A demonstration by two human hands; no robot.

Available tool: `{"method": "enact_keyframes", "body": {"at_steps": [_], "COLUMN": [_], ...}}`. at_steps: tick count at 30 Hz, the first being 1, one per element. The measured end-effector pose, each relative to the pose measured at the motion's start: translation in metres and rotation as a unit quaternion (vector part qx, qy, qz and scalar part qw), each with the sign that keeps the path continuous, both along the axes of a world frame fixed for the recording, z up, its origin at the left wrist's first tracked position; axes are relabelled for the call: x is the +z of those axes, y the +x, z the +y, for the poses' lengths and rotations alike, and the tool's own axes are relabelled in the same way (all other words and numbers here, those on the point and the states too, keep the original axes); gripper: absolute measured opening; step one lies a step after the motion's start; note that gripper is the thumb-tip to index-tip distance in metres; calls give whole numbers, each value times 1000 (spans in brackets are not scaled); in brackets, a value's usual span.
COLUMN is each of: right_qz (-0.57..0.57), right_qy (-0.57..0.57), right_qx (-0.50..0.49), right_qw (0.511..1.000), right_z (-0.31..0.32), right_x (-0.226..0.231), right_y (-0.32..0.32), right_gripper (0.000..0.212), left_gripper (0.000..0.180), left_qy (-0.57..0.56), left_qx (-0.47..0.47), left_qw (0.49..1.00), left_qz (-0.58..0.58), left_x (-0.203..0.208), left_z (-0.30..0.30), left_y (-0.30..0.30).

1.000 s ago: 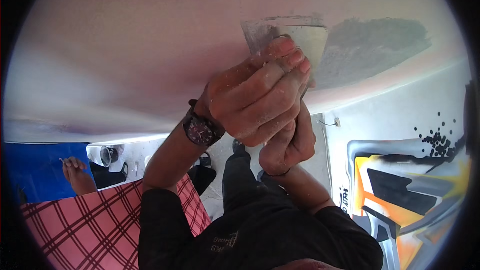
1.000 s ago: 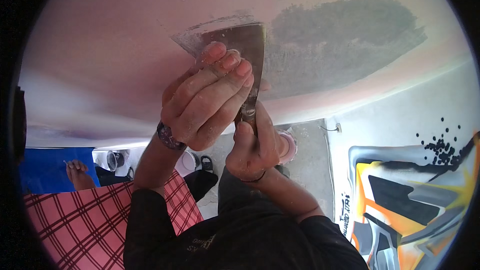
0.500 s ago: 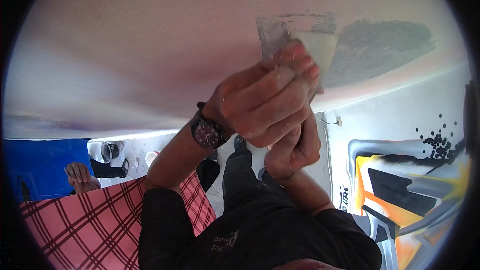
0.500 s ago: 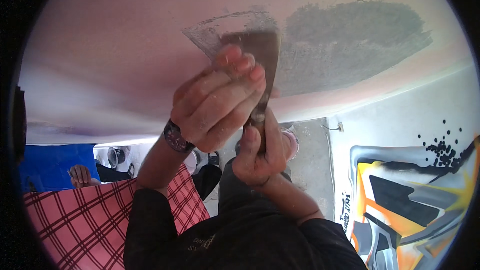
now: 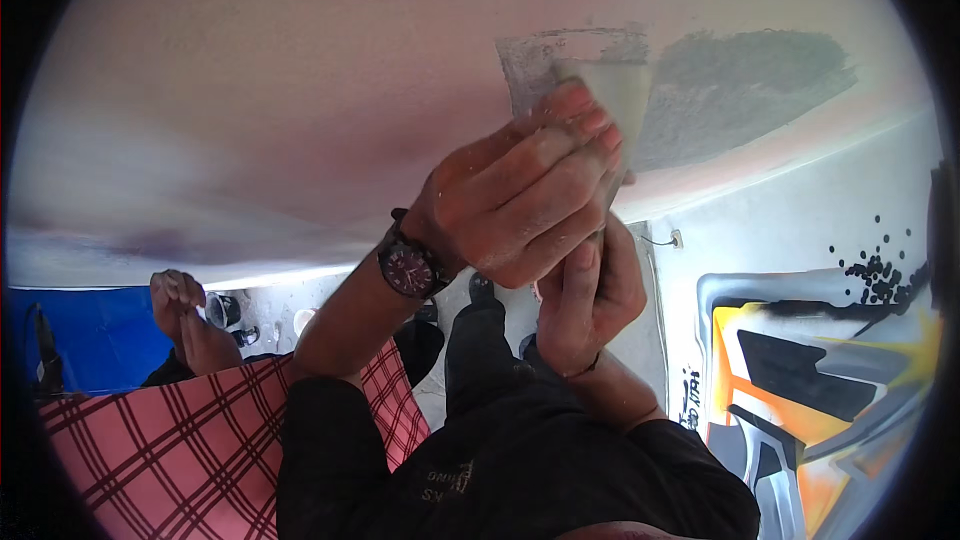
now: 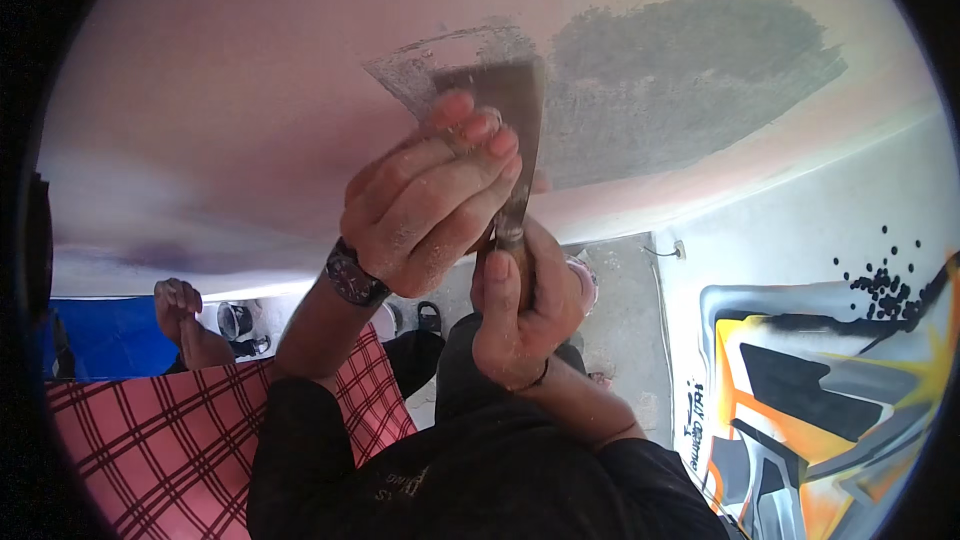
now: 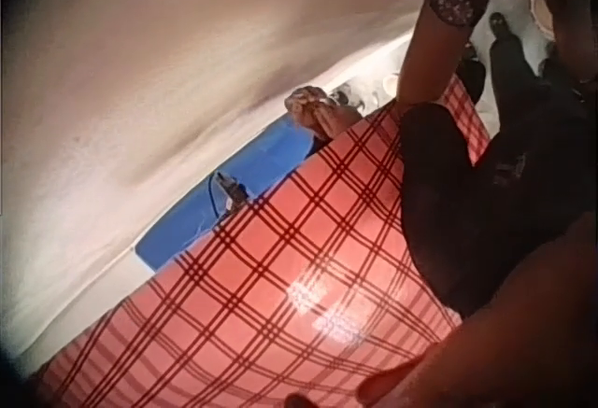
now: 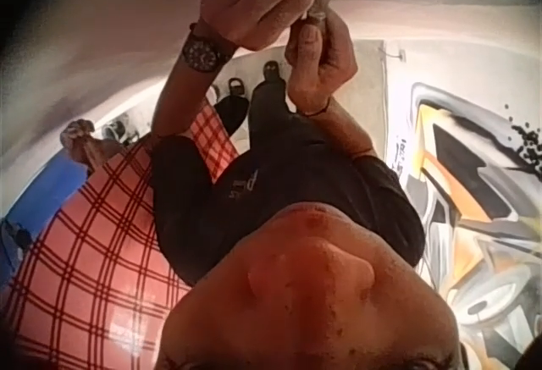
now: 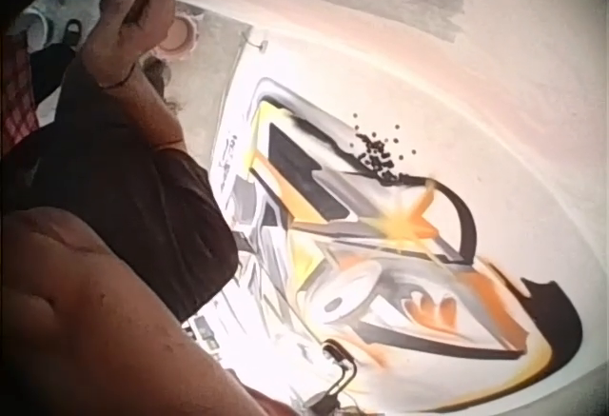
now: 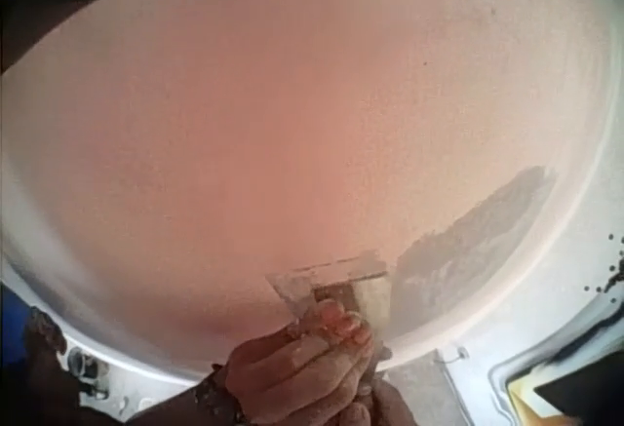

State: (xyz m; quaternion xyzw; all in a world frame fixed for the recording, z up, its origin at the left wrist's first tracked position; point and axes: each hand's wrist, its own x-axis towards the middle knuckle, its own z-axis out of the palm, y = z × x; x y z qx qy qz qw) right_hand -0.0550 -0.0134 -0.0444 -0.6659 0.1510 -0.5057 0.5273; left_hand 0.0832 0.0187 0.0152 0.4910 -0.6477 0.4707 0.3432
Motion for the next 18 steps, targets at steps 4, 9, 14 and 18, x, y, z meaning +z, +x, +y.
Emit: {"method": "enact_keyframes", "body": {"at_steps": [4, 9, 14, 18], "right_qz": [-67, -81, -21, 1], "right_qy": [175, 78, 18, 13], "right_qx": [149, 108, 50, 14], "right_qw": [971, 988, 998, 1000], "right_z": [2, 9, -2, 1], "right_x": [13, 5, 5, -2], "right_y": [-3, 3, 8, 3], "right_gripper": [30, 50, 52, 48], "left_gripper": [16, 15, 15, 15], "left_qy": [52, 34, 36, 65], "left_qx": [-8, -4, 12, 22], "left_qw": [998, 999, 999, 998], "left_qz": [18, 13, -15, -1], "left_x": [3, 2, 10, 3], "left_z": [0, 2, -3, 1], "left_y": [2, -4, -1, -7]}}
